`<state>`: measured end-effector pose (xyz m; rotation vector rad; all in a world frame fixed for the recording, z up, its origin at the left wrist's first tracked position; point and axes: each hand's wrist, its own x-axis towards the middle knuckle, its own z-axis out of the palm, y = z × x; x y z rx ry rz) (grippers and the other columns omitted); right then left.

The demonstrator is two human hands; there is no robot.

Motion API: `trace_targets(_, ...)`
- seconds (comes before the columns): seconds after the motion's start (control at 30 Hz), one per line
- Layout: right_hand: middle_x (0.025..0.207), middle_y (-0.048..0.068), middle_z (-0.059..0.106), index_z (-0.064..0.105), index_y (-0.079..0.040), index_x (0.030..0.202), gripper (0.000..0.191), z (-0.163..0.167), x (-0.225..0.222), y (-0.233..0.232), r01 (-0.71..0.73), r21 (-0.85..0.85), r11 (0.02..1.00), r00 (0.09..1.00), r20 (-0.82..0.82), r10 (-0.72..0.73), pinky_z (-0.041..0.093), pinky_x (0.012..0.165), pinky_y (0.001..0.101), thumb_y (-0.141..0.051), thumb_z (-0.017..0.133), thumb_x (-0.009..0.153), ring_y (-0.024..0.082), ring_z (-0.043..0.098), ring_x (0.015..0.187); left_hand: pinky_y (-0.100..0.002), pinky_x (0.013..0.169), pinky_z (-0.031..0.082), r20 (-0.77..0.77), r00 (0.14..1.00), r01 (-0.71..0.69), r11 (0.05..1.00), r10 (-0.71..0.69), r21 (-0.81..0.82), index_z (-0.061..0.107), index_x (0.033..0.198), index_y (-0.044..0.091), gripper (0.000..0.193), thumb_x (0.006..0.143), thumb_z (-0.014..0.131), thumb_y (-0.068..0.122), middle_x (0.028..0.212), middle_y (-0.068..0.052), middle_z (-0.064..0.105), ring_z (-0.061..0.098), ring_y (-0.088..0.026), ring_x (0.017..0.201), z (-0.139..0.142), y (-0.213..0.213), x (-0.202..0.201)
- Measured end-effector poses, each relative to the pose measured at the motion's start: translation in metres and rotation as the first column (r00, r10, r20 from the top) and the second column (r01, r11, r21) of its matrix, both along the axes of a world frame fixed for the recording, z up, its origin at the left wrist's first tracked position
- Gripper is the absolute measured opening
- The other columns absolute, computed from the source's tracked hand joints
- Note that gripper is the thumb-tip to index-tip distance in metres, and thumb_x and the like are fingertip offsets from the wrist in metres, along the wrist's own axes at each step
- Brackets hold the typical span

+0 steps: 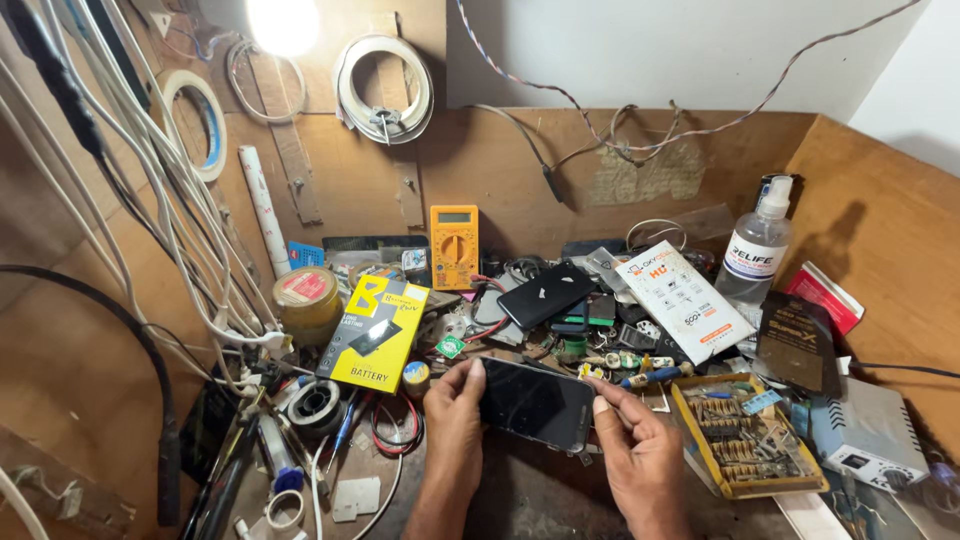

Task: The person holds a smartphone and uses a metal prying tool to separate the back cover from the frame. The back cover is removed, exposing the battery and internal components. The person then uses a plastic spudger to lift the battery slightly.

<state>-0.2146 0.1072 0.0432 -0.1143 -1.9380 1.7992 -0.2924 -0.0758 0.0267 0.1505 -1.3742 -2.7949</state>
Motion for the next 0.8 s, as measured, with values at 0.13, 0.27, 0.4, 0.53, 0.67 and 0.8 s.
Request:
trace_targets(0.13,0.077,-0.003,0.068,0.075,0.0,0.121,0.029,-0.001,0.005,-0.002,0.021,0.053,0.998,1.0,-0.017,-0.02,0.053,0.061,0.0201,-0.014,0.064,0.098,0.001,0.058,0.067,-0.026,0.066,0.053,-0.02,1.0,-0.009,0.998,0.008,-0.054,0.073,0.104,-0.004,0.032,0.101,0.061,0.025,0.086,-0.006,0.075,0.065,-0.01,0.072,-0.001,0.001,-0.001)
trace_targets(0.27,0.075,-0.003,0.067,0.075,-0.001,0.12,0.028,-0.006,0.008,-0.002,0.043,0.035,0.998,0.999,-0.017,-0.043,0.052,0.063,0.0196,-0.014,0.064,0.098,0.001,0.057,0.067,-0.025,0.066,0.052,-0.011,1.0,-0.002,1.0,0.002,-0.015,0.073,0.101,-0.004,0.032,0.1,0.062,0.027,0.086,-0.005,0.074,0.064,-0.009,0.071,0.0,0.001,0.0)
trace_targets(0.4,0.073,-0.004,0.062,0.079,0.0,0.118,0.027,-0.013,0.011,-0.001,0.089,0.078,0.993,0.996,-0.021,-0.088,0.044,0.061,0.0191,-0.013,0.066,0.099,0.002,0.053,0.066,-0.025,0.063,0.051,-0.005,1.0,0.008,0.998,-0.008,-0.054,0.074,0.097,-0.003,0.035,0.1,0.062,0.03,0.082,-0.005,0.074,0.064,-0.01,0.069,0.002,-0.002,0.002)
trace_targets(0.53,0.077,-0.003,0.066,0.079,0.002,0.117,0.025,-0.013,0.011,0.001,0.069,0.011,0.998,0.997,-0.039,-0.069,0.044,0.062,0.0181,-0.011,0.067,0.098,0.002,0.055,0.068,-0.025,0.064,0.051,-0.034,0.999,0.028,1.0,-0.028,-0.007,0.074,0.098,-0.002,0.033,0.1,0.063,0.029,0.083,-0.003,0.074,0.063,-0.008,0.069,0.006,-0.002,0.002)
trace_targets(0.67,0.083,-0.001,0.075,0.076,0.002,0.116,0.025,-0.009,0.016,0.001,0.021,-0.014,1.0,0.999,-0.047,-0.022,0.051,0.066,0.0176,-0.009,0.066,0.095,0.002,0.064,0.072,-0.028,0.066,0.053,-0.007,0.995,0.1,0.99,-0.1,0.094,0.072,0.1,-0.001,0.032,0.099,0.061,0.029,0.085,-0.004,0.074,0.066,-0.011,0.071,0.014,-0.004,0.005)
trace_targets(0.8,0.09,-0.004,0.076,0.074,0.001,0.117,0.027,-0.008,0.025,-0.001,-0.075,0.013,0.997,0.992,-0.098,0.076,0.052,0.067,0.0164,-0.008,0.065,0.093,0.001,0.066,0.075,-0.029,0.075,0.055,-0.013,0.982,0.188,0.972,-0.188,0.14,0.072,0.103,0.002,0.032,0.101,0.057,0.03,0.085,-0.002,0.071,0.067,-0.011,0.077,0.019,-0.012,0.005)
